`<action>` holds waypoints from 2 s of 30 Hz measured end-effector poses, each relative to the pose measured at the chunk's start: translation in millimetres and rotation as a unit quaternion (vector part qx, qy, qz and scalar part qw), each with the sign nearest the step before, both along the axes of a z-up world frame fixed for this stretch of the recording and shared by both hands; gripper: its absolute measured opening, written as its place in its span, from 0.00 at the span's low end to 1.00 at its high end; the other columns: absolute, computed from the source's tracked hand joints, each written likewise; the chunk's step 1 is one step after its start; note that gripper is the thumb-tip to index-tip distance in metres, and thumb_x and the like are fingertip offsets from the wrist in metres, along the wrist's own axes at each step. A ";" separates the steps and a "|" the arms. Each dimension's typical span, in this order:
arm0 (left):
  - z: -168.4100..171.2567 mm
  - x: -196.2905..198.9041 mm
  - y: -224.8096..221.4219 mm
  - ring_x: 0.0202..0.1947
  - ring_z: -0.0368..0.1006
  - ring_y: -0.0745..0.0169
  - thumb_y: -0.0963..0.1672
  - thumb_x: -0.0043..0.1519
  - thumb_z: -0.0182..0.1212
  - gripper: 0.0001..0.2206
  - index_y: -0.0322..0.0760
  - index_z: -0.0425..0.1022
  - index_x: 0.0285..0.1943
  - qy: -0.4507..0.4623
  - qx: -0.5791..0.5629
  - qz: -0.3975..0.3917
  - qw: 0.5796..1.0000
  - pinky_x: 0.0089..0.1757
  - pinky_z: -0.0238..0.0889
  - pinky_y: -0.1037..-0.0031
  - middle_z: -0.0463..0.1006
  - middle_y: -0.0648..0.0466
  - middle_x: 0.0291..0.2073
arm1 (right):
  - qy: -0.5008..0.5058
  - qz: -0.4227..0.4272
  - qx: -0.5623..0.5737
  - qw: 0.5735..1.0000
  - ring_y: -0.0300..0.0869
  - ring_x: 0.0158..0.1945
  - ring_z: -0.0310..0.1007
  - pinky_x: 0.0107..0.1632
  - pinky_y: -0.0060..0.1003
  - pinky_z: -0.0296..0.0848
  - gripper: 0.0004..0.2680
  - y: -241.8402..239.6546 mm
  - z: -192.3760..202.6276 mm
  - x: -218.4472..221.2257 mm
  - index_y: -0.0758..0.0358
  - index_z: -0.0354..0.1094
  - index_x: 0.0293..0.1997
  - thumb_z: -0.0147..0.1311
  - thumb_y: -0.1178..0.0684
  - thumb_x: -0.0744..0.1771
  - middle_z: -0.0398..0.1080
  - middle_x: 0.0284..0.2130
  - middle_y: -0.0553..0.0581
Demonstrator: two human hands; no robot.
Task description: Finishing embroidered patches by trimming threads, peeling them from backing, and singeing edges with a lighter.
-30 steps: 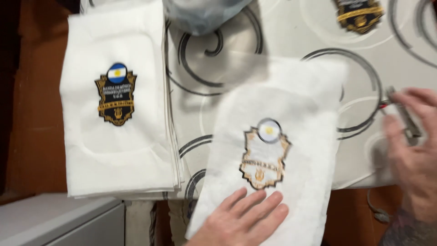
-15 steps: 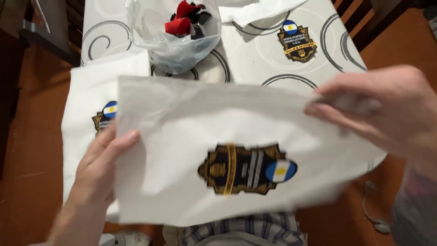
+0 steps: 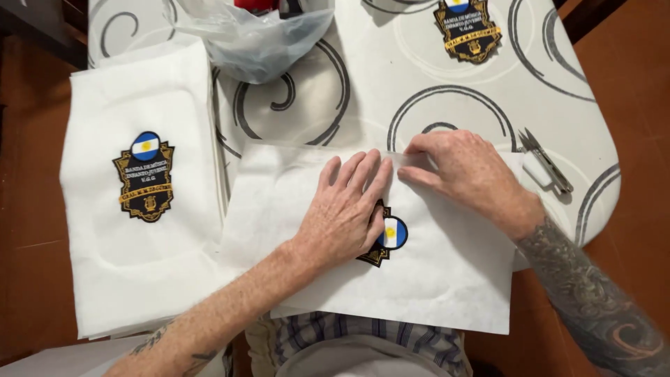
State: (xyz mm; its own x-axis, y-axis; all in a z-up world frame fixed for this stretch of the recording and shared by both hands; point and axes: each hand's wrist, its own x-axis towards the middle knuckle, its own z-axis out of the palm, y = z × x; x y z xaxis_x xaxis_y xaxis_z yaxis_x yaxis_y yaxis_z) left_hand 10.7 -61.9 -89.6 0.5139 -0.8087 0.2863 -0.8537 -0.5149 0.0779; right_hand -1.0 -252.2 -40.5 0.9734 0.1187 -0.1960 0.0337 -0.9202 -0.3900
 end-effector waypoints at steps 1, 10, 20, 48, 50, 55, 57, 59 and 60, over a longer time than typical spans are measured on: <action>-1.6 -0.1 -1.3 0.55 0.55 0.50 0.49 0.53 0.44 0.27 0.32 0.53 0.61 -0.009 0.007 0.008 1.000 0.52 0.48 0.53 0.59 0.42 0.56 | -0.024 -0.002 -0.003 1.000 0.40 0.30 0.68 0.32 0.35 0.66 0.11 0.7 -3.4 -0.1 0.58 0.67 0.35 0.52 0.43 0.62 0.70 0.28 0.52; -14.9 6.6 -8.1 0.55 0.53 0.54 0.52 0.46 0.41 0.36 0.32 0.46 0.65 -0.013 0.034 0.030 0.999 0.48 0.47 0.56 0.55 0.44 0.58 | -0.058 -0.040 0.084 0.994 0.36 0.28 0.72 0.34 0.28 0.71 0.08 4.4 -7.4 4.6 0.58 0.72 0.33 0.56 0.47 0.60 0.73 0.26 0.51; -7.1 9.0 -6.6 0.66 0.40 0.54 0.50 0.47 0.42 0.35 0.36 0.47 0.67 0.039 0.025 0.020 0.999 0.61 0.31 0.52 0.46 0.50 0.66 | -0.259 0.106 0.068 0.958 0.39 0.21 0.68 0.23 0.30 0.70 0.03 -4.3 -38.8 -13.0 0.65 0.69 0.33 0.52 0.57 0.64 0.70 0.26 0.56; -6.8 -16.4 6.8 0.65 0.45 0.54 0.55 0.59 0.43 0.30 0.36 0.48 0.66 -0.004 0.041 0.024 0.999 0.59 0.39 0.54 0.48 0.51 0.65 | -0.132 0.119 0.035 0.983 0.36 0.32 0.70 0.42 0.38 0.64 0.06 -4.2 -23.6 -37.8 0.56 0.69 0.36 0.55 0.54 0.60 0.72 0.30 0.50; -8.1 -17.9 5.2 0.66 0.43 0.54 0.55 0.59 0.44 0.31 0.36 0.48 0.67 0.009 0.036 0.020 0.999 0.60 0.37 0.54 0.47 0.50 0.65 | -0.115 0.119 0.023 0.986 0.36 0.32 0.70 0.45 0.40 0.66 0.05 1.2 -17.6 -38.6 0.56 0.68 0.35 0.55 0.52 0.60 0.71 0.28 0.49; -11.0 -22.9 -1.9 0.65 0.45 0.54 0.55 0.59 0.45 0.30 0.35 0.51 0.65 -0.006 0.026 0.080 0.996 0.58 0.38 0.50 0.49 0.49 0.65 | -0.052 0.036 -0.035 0.997 0.36 0.36 0.72 0.45 0.42 0.64 0.11 13.6 -7.0 -31.1 0.53 0.71 0.38 0.60 0.49 0.57 0.73 0.31 0.47; -11.9 -24.5 -1.5 0.65 0.43 0.54 0.54 0.61 0.44 0.29 0.35 0.50 0.66 -0.011 0.031 0.074 0.997 0.58 0.37 0.48 0.47 0.48 0.65 | -0.047 0.041 -0.041 0.997 0.38 0.40 0.70 0.46 0.44 0.63 0.11 10.9 -10.9 -33.0 0.53 0.70 0.38 0.60 0.50 0.56 0.72 0.34 0.49; -9.6 -30.1 2.6 0.66 0.41 0.54 0.53 0.63 0.43 0.27 0.35 0.48 0.66 -0.016 0.038 0.069 0.997 0.59 0.35 0.46 0.46 0.47 0.65 | -0.042 0.046 -0.045 0.997 0.40 0.44 0.68 0.46 0.45 0.61 0.11 9.1 -14.6 -33.4 0.54 0.69 0.38 0.60 0.52 0.56 0.71 0.37 0.50; -6.7 -33.0 5.6 0.65 0.45 0.55 0.51 0.63 0.42 0.26 0.35 0.48 0.66 -0.005 0.029 0.044 0.999 0.59 0.37 0.50 0.49 0.48 0.64 | -0.039 0.045 -0.036 0.998 0.40 0.43 0.69 0.47 0.44 0.63 0.10 7.8 -16.0 -32.6 0.54 0.69 0.38 0.59 0.51 0.57 0.71 0.36 0.51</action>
